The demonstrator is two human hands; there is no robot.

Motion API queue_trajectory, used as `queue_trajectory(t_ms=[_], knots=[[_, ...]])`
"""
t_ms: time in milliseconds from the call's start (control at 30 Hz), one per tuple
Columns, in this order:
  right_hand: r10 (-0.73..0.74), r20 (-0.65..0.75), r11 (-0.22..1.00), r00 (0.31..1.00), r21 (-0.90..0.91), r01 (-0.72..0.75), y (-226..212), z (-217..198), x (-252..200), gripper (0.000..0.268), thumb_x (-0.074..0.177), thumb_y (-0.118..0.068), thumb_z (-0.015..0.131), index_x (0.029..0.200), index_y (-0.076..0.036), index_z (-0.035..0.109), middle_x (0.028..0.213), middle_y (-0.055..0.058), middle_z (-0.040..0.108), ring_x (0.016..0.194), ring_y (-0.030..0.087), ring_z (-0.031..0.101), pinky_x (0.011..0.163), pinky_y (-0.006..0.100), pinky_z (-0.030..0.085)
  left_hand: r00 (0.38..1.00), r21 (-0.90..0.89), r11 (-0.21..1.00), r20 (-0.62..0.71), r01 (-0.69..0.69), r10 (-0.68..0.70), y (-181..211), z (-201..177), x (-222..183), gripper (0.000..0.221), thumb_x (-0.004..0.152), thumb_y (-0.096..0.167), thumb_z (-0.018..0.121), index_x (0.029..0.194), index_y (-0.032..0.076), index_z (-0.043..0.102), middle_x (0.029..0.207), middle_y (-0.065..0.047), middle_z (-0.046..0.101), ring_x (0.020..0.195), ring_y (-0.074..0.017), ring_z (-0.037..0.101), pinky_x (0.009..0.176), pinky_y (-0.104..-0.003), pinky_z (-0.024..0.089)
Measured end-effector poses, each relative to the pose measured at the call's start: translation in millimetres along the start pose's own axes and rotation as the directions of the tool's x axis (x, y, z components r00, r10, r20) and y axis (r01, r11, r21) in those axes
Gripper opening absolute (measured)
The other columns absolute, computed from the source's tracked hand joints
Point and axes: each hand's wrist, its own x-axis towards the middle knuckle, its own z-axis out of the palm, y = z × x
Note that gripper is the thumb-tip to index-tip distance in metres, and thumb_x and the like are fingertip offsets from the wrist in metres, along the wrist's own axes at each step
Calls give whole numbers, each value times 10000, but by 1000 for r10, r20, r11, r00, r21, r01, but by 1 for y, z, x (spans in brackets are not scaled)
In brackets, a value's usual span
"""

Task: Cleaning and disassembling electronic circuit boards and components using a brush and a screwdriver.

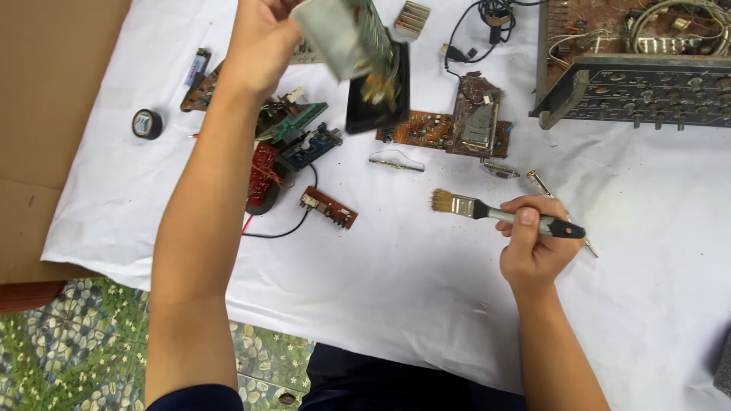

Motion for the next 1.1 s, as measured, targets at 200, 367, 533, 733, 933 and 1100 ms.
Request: queue_trajectory(t_ms=[200,367,533,733,933,1100], knots=[[60,-107,992,992,117,-48,5,-4,7,300,1152,-192,455,1047,77,534,921,201,628,576,229,588,522,290,451,999,-235,972,43,27,-17,49,22,-52,151,1065,206,655,1171,104,619,1108,-57,692,1010,-199,707,947,-347,622],[66,-122,961,990,277,-30,-3,-11,19,321,1176,-250,450,963,-13,484,1091,104,530,694,305,648,576,328,426,1000,-290,957,16,10,-6,47,56,-93,179,1049,255,667,1100,89,626,1028,-81,713,926,-216,737,855,-344,653],[-27,95,907,995,421,-16,-7,-1,18,355,1130,-319,531,1209,23,583,1035,240,660,865,303,709,685,305,530,991,-166,982,-78,91,-105,3,87,-123,156,975,53,744,1106,102,676,948,3,696,845,-77,637,773,-211,520],[-90,38,981,995,178,82,-3,1,25,209,1128,-89,584,1029,73,671,867,213,703,759,255,681,743,337,537,979,-92,994,-187,59,-75,-9,96,-129,118,947,104,784,1053,73,744,831,-54,709,687,-89,586,654,-249,508],[-23,53,982,998,188,13,-3,7,25,216,1127,-118,559,1020,48,647,803,199,697,709,221,669,668,290,500,998,10,1000,-55,-10,10,26,102,-123,145,897,77,809,1033,81,761,766,-81,710,636,-163,582,625,-311,509],[-100,52,987,994,128,93,14,-2,26,221,1127,-92,587,1000,74,657,814,235,676,682,307,695,664,369,556,1000,-7,1000,26,-10,10,10,99,-119,136,905,53,786,1039,74,775,731,-83,704,630,-157,549,615,-317,503]])
